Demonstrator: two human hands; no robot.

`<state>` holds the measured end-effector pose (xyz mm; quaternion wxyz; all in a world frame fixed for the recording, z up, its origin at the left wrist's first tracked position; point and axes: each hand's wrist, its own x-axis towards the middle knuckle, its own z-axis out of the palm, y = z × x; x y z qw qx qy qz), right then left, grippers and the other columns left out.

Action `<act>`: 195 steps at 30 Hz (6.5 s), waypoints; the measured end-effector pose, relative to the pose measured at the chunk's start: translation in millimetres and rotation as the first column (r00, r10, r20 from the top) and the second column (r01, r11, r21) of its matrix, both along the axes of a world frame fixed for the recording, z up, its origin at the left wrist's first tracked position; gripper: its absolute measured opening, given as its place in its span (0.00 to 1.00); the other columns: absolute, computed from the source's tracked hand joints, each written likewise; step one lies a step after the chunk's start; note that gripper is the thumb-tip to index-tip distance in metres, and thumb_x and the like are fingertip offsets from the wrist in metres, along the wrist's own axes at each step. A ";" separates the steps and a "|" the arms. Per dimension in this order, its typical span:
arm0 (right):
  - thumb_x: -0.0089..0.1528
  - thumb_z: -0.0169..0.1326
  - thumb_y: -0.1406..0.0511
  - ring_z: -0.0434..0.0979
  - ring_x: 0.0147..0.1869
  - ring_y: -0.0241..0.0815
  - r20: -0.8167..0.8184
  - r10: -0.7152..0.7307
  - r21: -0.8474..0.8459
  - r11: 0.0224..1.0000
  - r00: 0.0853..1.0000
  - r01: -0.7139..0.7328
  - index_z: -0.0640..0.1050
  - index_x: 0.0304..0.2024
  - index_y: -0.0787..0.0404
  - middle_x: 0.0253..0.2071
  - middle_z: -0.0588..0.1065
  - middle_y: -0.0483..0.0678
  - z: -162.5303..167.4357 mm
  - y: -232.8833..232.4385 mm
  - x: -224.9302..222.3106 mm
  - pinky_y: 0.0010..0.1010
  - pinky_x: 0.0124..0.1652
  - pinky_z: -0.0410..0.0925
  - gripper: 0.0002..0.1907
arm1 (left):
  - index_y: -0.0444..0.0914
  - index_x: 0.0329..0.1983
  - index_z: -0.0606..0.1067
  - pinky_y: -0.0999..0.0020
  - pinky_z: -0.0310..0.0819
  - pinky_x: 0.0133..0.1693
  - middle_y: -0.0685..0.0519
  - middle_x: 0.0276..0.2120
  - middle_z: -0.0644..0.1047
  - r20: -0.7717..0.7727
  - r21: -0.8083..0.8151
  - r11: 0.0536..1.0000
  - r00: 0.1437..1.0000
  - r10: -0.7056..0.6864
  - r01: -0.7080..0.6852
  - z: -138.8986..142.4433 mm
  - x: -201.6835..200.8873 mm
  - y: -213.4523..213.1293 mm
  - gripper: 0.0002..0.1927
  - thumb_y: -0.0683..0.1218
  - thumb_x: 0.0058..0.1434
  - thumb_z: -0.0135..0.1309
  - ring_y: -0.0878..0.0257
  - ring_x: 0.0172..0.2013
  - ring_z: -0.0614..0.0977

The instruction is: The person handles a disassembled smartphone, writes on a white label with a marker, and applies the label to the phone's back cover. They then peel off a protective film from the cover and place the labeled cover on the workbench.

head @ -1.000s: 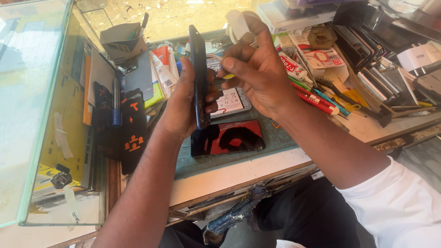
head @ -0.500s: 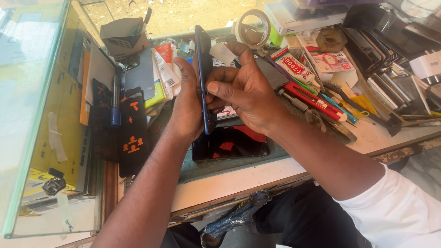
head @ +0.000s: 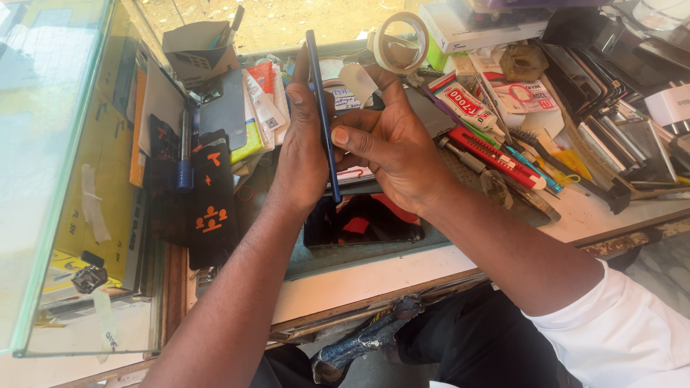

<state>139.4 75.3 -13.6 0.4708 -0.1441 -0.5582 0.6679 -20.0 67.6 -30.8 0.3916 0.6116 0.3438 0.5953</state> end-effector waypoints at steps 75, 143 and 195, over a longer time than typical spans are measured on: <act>0.62 0.62 0.76 0.81 0.53 0.40 -0.038 0.218 -0.112 0.969 0.975 -0.221 0.57 0.71 0.57 0.47 0.78 0.52 2.4 11.8 11.8 0.32 0.56 0.75 0.40 | 0.39 0.79 0.53 0.53 0.63 0.73 0.37 0.71 0.67 -0.160 0.301 0.926 0.945 0.285 -0.228 0.7 -6.5 5.8 0.32 0.62 0.82 0.27 0.46 0.74 0.69; 0.67 0.62 0.79 0.79 0.52 0.37 0.023 0.010 0.270 0.963 1.000 -0.016 0.45 0.78 0.44 0.49 0.72 0.53 -9.4 10.5 17.3 0.27 0.52 0.76 0.51 | 0.39 0.80 0.49 0.54 0.56 0.73 0.35 0.74 0.60 -0.060 0.125 0.979 0.983 0.171 -0.162 -11.3 0.1 12.7 0.36 0.65 0.78 0.25 0.47 0.77 0.61; 0.61 0.63 0.78 0.80 0.58 0.45 -0.034 -0.109 0.061 0.992 0.993 0.111 0.46 0.74 0.46 0.57 0.69 0.55 9.8 19.1 24.5 0.38 0.57 0.79 0.52 | 0.39 0.74 0.61 0.70 0.83 0.46 0.44 0.62 0.66 -0.277 0.421 0.856 0.856 0.436 -0.299 20.1 -10.9 -11.4 0.31 0.43 0.73 0.62 0.58 0.59 0.78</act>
